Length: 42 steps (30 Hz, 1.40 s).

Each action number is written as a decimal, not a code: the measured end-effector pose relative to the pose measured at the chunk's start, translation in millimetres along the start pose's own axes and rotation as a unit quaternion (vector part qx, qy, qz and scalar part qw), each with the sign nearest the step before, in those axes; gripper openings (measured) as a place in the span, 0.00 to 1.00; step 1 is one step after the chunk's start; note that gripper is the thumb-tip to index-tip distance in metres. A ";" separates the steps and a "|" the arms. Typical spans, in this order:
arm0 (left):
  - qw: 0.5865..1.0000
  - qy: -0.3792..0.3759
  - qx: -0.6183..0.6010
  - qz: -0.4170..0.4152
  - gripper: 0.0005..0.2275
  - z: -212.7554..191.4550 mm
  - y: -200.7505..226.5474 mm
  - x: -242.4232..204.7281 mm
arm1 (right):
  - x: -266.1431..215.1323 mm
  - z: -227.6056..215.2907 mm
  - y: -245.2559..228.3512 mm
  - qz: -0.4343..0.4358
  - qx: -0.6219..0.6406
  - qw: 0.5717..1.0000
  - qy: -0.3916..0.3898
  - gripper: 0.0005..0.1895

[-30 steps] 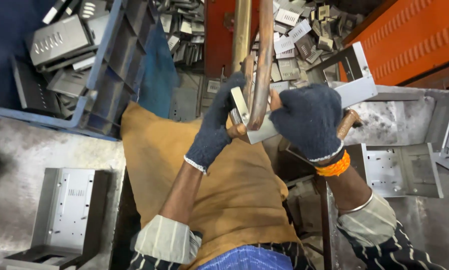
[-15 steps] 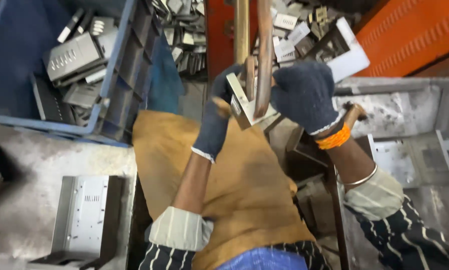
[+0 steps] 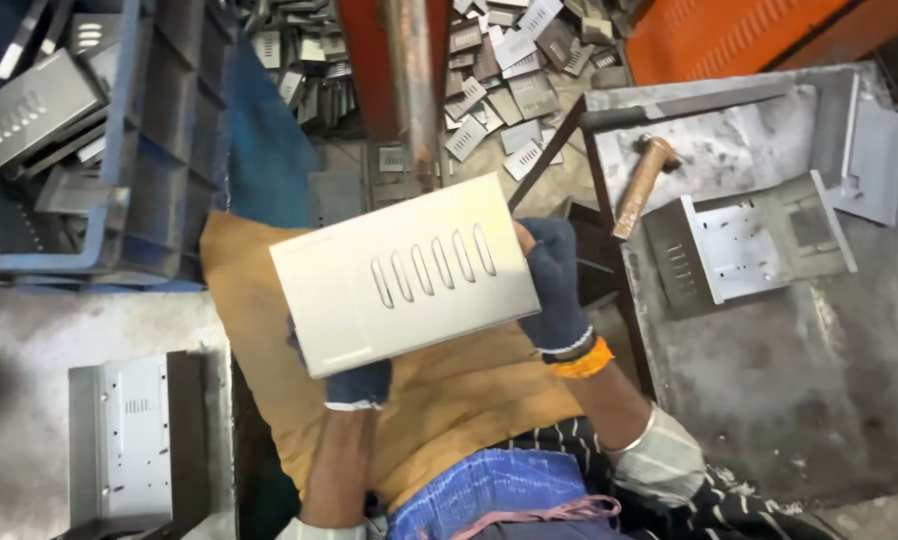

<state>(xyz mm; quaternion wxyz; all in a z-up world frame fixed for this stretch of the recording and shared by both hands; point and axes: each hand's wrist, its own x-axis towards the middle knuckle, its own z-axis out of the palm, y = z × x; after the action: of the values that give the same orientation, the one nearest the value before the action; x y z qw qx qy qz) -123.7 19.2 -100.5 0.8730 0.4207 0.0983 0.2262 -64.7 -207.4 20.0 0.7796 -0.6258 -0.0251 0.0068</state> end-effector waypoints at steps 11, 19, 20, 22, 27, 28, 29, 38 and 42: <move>0.995 0.021 0.093 0.018 0.08 -27.3 -39.4 22.8 | 31.7 -35.0 1.7 -0.145 -0.269 0.951 0.053 0.09; 0.924 -0.048 0.377 0.053 0.18 81.0 57.3 36.7 | 28.4 -53.1 -25.7 -0.142 -0.255 0.946 0.143 0.07; 0.877 -0.108 0.449 0.134 0.20 101.2 76.0 42.6 | 26.3 -44.8 -31.5 -0.148 -0.192 0.966 0.087 0.11; 0.815 -0.163 0.514 0.211 0.21 128.0 102.0 60.1 | 25.3 -24.0 -39.3 -0.152 -0.130 0.979 0.027 0.17; 0.659 -0.267 0.622 0.329 0.16 156.3 138.0 110.9 | 40.6 28.0 -34.6 -0.086 -0.043 0.981 -0.168 0.40; 0.658 -0.265 0.622 0.330 0.16 158.8 139.9 116.9 | 46.0 30.8 -31.0 -0.086 -0.042 0.981 -0.170 0.40; 0.636 -0.280 0.628 0.350 0.15 161.2 141.4 123.2 | 51.7 33.7 -27.5 -0.083 -0.038 0.981 -0.170 0.44; 0.596 -0.344 0.617 0.382 0.11 169.9 138.4 146.5 | 68.8 22.9 2.1 -0.153 -0.162 0.965 -0.138 0.52; 0.609 -0.366 0.629 0.317 0.13 169.5 132.8 151.4 | 73.3 16.6 21.2 -0.086 -0.128 0.982 -0.113 0.50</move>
<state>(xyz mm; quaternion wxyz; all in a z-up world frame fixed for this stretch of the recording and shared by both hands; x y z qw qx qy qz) 29.2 46.7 112.0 0.2314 0.9188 -0.2505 0.1988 8.1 -183.5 5.2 0.6828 -0.7111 -0.1674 0.0071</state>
